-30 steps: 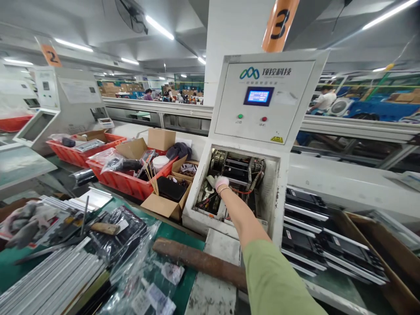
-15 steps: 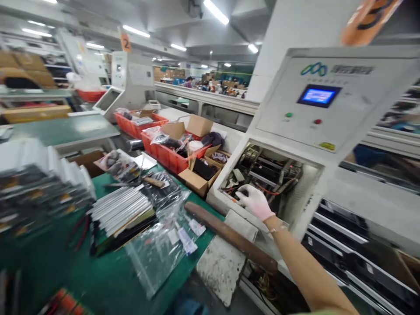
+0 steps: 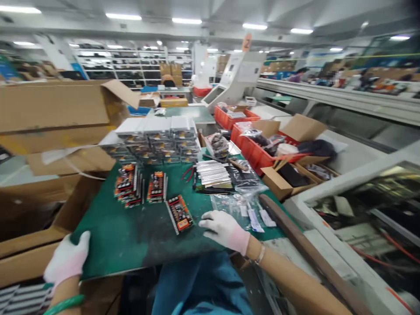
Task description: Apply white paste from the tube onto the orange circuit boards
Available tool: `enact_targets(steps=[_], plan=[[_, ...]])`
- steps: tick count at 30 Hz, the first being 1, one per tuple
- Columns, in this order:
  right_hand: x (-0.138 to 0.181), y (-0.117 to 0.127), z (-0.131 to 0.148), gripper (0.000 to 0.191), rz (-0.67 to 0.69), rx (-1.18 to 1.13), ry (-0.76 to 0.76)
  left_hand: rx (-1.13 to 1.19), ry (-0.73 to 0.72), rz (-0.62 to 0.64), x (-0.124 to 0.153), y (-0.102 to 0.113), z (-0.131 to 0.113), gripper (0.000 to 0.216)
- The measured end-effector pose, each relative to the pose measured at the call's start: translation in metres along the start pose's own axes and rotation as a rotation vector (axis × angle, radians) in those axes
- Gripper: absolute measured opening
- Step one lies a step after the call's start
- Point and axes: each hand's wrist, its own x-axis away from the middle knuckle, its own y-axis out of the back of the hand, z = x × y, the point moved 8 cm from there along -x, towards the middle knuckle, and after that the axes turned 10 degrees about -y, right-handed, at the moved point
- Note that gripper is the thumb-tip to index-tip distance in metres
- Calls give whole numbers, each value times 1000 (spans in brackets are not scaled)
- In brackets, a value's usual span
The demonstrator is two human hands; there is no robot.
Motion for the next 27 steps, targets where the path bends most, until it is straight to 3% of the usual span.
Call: enact_targets(steps=[4, 11, 21, 27], plan=[[-36, -35, 40, 46, 48, 105, 13, 179, -6, 18, 1, -6, 4, 74], [-52, -59, 56, 32, 169, 320, -29, 264, -27, -66, 3, -16, 18, 76], [-49, -56, 49, 20, 223, 253, -107, 256, -37, -108, 5, -20, 21, 74], [-68, -29, 56, 17, 100, 218, -136, 244, -28, -92, 7, -20, 19, 73]])
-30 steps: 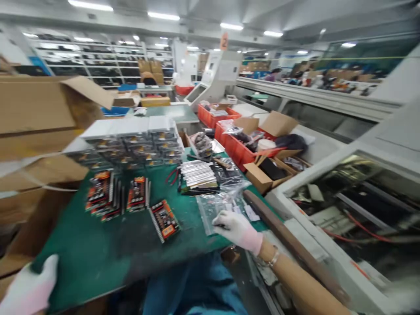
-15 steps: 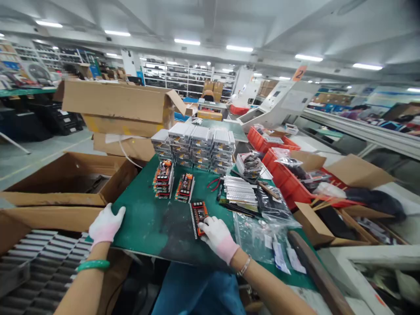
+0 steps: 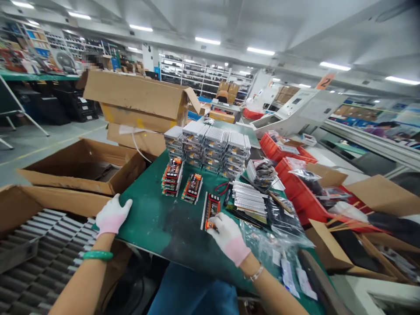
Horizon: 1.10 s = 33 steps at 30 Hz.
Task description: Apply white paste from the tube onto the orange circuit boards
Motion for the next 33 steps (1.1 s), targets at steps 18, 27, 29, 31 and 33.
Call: enact_targets(steps=[18, 27, 29, 31, 33], plan=[[-79, 48, 75, 24, -129, 62, 120, -5, -12, -2, -2, -3, 6, 74], [-114, 39, 71, 24, -79, 146, 58, -7, -23, -19, -3, -5, 7, 73], [-120, 38, 70, 25, -68, 159, 50, -8, -28, -31, -3, -5, 7, 72], [-123, 37, 71, 25, -55, 169, 51, -6, -31, -36, -4, -6, 7, 72], [-126, 35, 74, 25, -43, 177, 56, -6, -29, -33, -4, -6, 7, 71]])
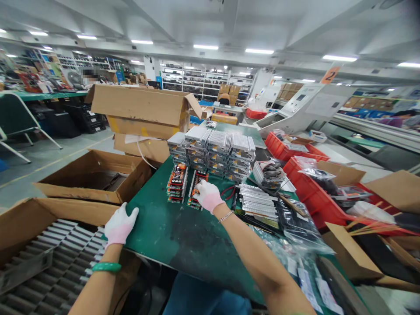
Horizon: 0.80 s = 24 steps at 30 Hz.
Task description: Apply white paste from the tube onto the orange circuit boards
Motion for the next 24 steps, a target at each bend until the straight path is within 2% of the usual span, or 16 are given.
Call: enact_targets(steps=[7, 12, 24], plan=[[-6, -10, 5, 28, 26, 15, -1, 3, 18, 25, 1, 2, -2, 71], [-4, -10, 7, 29, -16, 10, 15, 15, 23, 31, 1, 3, -3, 72], [28, -13, -14, 25, 2, 12, 15, 37, 29, 49, 2, 5, -4, 74]])
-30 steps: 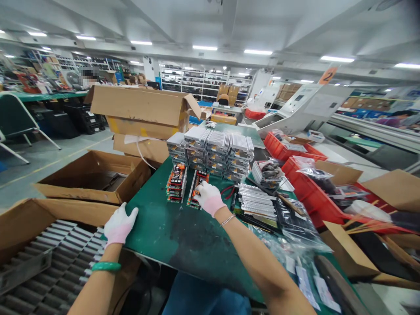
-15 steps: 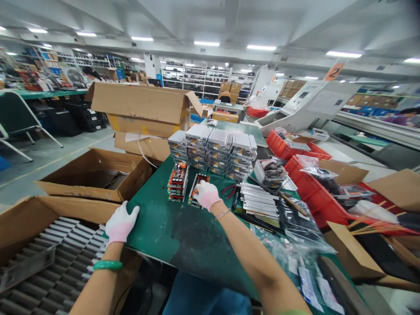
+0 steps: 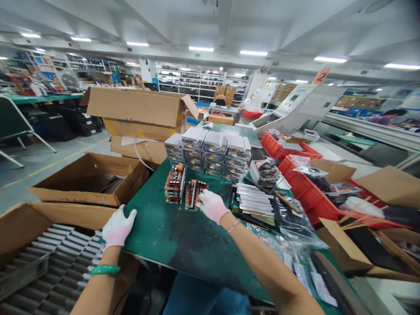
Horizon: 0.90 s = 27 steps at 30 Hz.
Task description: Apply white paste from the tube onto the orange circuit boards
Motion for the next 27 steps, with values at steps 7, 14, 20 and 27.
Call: enact_targets(steps=[7, 14, 20, 27], plan=[[6, 7, 10, 24, -48, -5, 15, -11, -6, -12, 1, 2, -2, 72], [47, 20, 8, 19, -123, 2, 89, 8, -52, -139, 2, 12, -3, 64], [117, -7, 21, 13, -162, 129, 493, 645, -283, -228, 23, 15, -52, 59], [123, -11, 7, 23, -276, -65, 596, 1159, -332, 551, 70, -23, -153, 72]])
